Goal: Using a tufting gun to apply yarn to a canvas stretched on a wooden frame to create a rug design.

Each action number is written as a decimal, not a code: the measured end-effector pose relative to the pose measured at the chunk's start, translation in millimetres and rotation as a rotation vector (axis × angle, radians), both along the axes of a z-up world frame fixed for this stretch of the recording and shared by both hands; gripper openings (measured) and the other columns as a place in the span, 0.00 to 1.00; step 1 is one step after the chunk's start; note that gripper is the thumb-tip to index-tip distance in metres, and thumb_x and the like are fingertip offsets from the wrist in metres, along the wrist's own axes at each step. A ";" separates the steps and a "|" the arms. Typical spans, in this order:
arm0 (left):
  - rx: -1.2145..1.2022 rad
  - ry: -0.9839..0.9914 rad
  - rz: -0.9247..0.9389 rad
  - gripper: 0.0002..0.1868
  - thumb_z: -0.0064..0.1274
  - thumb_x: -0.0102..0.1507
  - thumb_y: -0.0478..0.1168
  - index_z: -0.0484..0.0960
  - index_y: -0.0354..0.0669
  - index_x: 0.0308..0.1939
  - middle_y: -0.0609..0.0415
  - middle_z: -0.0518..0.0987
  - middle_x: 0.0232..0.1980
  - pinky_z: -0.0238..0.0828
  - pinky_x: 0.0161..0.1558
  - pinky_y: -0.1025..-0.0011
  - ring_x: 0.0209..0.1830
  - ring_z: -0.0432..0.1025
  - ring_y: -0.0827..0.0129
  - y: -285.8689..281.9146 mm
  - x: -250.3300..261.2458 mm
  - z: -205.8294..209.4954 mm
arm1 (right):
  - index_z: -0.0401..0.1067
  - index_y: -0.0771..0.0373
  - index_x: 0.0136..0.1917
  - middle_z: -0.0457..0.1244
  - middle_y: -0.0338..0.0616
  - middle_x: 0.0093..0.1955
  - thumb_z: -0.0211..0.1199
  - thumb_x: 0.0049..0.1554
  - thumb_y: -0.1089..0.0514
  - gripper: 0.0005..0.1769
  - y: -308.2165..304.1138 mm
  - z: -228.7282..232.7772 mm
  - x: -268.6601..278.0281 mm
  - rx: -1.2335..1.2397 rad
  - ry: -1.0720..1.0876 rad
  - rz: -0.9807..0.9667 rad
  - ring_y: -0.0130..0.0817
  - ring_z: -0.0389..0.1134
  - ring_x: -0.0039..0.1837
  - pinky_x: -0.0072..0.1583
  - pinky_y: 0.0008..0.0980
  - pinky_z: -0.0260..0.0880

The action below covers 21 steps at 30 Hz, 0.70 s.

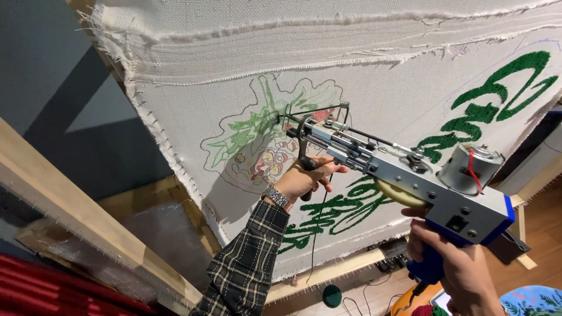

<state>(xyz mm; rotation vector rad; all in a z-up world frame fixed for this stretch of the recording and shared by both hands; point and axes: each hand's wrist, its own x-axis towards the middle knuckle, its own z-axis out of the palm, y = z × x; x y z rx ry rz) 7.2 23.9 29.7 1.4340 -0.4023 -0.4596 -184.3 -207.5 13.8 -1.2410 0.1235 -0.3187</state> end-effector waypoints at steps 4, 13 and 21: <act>0.038 -0.060 -0.002 0.28 0.57 0.63 0.47 0.78 0.34 0.62 0.49 0.88 0.51 0.53 0.18 0.85 0.26 0.79 0.72 -4.0 -2.7 2.8 | 0.75 0.82 0.60 0.57 0.51 0.31 0.63 0.56 0.66 0.21 -2.6 4.7 -8.7 -0.021 0.003 -0.016 0.41 0.56 0.32 0.37 0.40 0.55; 0.083 -0.113 -0.011 0.20 0.58 0.62 0.51 0.84 0.42 0.50 0.55 0.87 0.56 0.56 0.24 0.84 0.28 0.76 0.75 -3.1 -7.8 -12.2 | 0.76 0.81 0.59 0.55 0.48 0.30 0.64 0.56 0.65 0.20 0.9 6.9 -13.9 -0.035 0.045 -0.010 0.38 0.53 0.32 0.36 0.36 0.52; 0.153 -0.130 0.042 0.17 0.57 0.63 0.52 0.90 0.44 0.43 0.55 0.88 0.55 0.60 0.24 0.85 0.30 0.78 0.76 -2.7 -11.6 -11.6 | 0.76 0.78 0.59 0.54 0.50 0.29 0.64 0.56 0.65 0.18 12.1 21.7 -16.1 -0.112 0.082 -0.006 0.40 0.53 0.31 0.36 0.36 0.51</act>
